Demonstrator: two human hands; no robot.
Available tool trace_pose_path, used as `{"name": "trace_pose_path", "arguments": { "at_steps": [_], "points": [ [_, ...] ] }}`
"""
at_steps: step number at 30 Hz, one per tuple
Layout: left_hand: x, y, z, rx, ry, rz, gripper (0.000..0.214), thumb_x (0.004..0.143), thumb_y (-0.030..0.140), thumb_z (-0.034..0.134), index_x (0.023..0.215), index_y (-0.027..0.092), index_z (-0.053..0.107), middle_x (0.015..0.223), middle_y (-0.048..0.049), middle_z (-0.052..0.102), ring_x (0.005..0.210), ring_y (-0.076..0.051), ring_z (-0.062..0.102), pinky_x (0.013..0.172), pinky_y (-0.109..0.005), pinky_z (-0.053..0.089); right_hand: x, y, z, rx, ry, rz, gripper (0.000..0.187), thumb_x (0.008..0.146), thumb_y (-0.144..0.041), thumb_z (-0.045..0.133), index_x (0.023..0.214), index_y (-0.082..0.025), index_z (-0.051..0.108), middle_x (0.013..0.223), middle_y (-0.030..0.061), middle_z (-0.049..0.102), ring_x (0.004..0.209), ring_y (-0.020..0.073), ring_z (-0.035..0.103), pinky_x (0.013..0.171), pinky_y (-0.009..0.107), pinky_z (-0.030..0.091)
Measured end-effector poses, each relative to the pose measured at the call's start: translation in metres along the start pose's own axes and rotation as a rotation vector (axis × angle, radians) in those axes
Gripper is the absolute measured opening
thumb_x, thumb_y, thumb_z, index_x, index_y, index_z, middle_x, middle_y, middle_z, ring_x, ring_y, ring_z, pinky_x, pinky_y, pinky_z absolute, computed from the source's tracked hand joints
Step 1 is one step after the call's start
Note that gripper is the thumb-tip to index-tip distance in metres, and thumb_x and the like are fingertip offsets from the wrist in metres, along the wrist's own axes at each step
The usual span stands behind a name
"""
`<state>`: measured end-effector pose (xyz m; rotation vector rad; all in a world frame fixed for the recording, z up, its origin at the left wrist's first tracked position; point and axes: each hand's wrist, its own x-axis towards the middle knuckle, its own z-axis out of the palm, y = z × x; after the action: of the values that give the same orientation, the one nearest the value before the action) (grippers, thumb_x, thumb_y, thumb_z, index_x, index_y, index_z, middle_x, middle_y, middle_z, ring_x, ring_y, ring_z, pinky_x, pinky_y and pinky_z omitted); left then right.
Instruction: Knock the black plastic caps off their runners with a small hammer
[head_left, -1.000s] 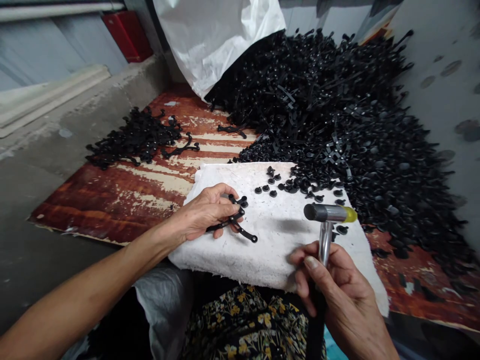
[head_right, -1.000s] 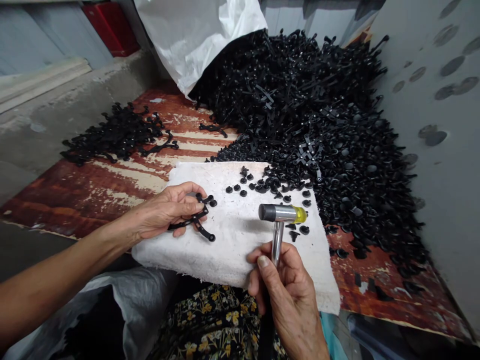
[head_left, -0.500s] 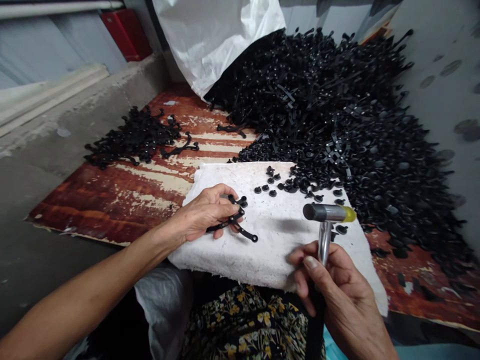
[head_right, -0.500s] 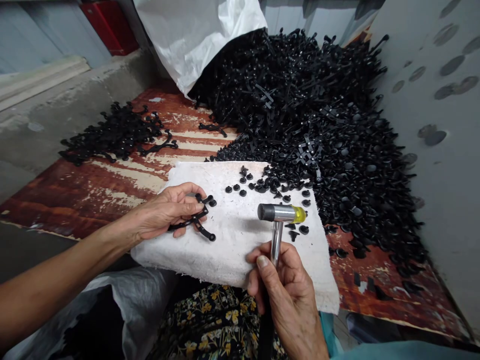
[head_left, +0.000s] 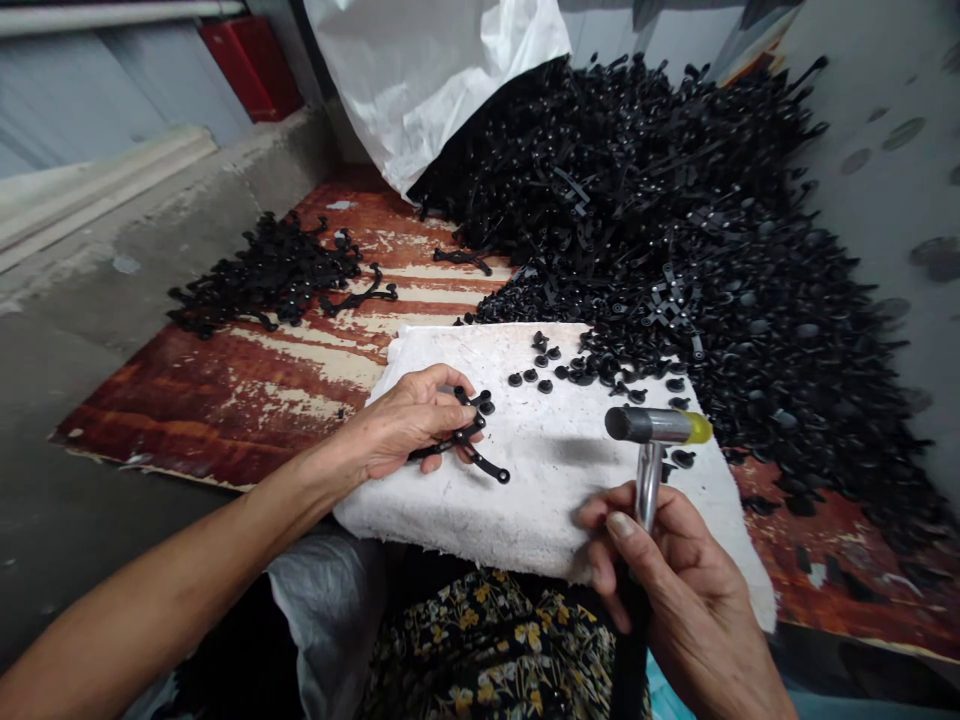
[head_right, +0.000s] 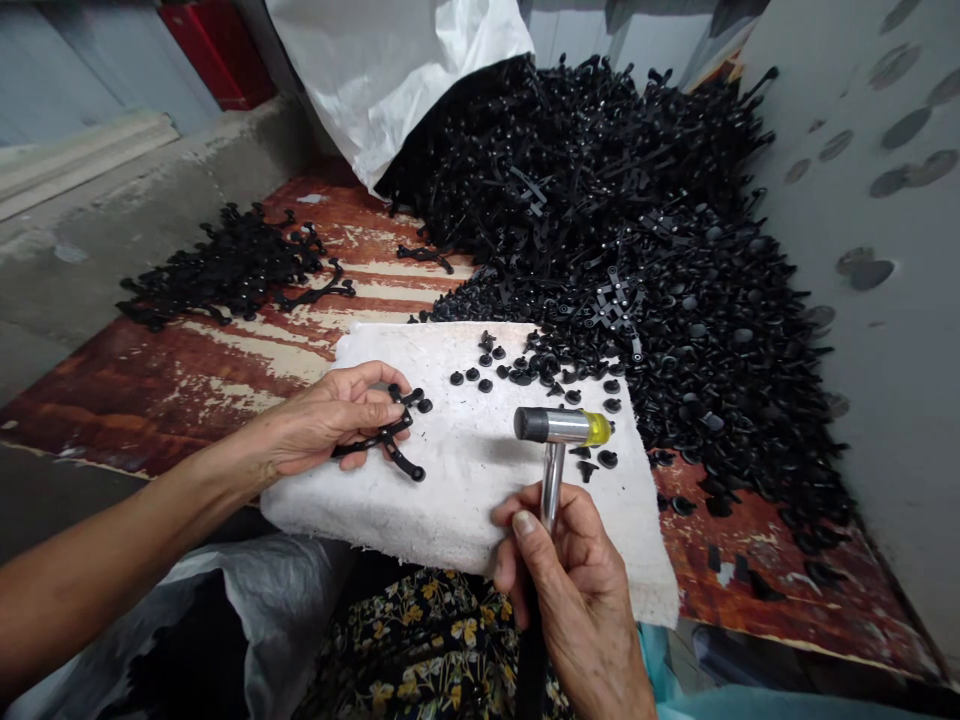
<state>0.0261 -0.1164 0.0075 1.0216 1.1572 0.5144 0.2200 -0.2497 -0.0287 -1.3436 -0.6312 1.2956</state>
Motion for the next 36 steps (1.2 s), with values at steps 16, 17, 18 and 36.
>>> {"name": "trace_pose_path", "arguments": {
  "at_steps": [16,17,18,36],
  "points": [
    [0.020,0.007,-0.032,0.089,-0.303,-0.007,0.038,0.069,0.026,0.076,0.098,0.017,0.052,0.061,-0.0020,0.065,0.047,-0.012,0.058,0.030,-0.012,0.030,0.000,0.000,0.001,0.001,0.018,-0.016,0.027,0.077,-0.043,0.075,0.088,-0.022,0.062,0.078,0.0011,0.068,0.047,0.0060,0.049,0.034,0.012,0.038],
    [0.020,0.007,-0.032,0.091,-0.308,-0.007,0.038,0.070,0.026,0.076,0.098,0.017,0.053,0.062,-0.0020,0.065,0.048,-0.012,0.059,0.030,-0.011,0.030,-0.001,-0.001,0.002,0.001,0.020,-0.018,0.026,0.078,-0.042,0.075,0.088,-0.022,0.062,0.079,0.0009,0.068,0.047,0.0060,0.049,0.034,0.012,0.038],
    [0.021,0.007,-0.033,0.093,-0.311,-0.008,0.038,0.070,0.026,0.076,0.098,0.017,0.053,0.062,-0.0020,0.065,0.048,-0.012,0.059,0.030,-0.011,0.030,-0.001,-0.002,0.003,0.000,0.020,-0.020,0.025,0.078,-0.042,0.075,0.088,-0.022,0.062,0.079,0.0010,0.068,0.047,0.0062,0.049,0.034,0.012,0.038],
    [0.023,0.006,-0.035,0.081,-0.330,-0.018,0.035,0.070,0.026,0.077,0.096,0.018,0.054,0.061,-0.0020,0.066,0.045,-0.012,0.059,0.030,-0.011,0.029,-0.001,0.000,0.002,0.000,0.021,-0.017,0.024,0.079,-0.041,0.074,0.088,-0.022,0.063,0.079,0.0023,0.069,0.046,0.0062,0.048,0.034,0.013,0.038]
  ]
}}
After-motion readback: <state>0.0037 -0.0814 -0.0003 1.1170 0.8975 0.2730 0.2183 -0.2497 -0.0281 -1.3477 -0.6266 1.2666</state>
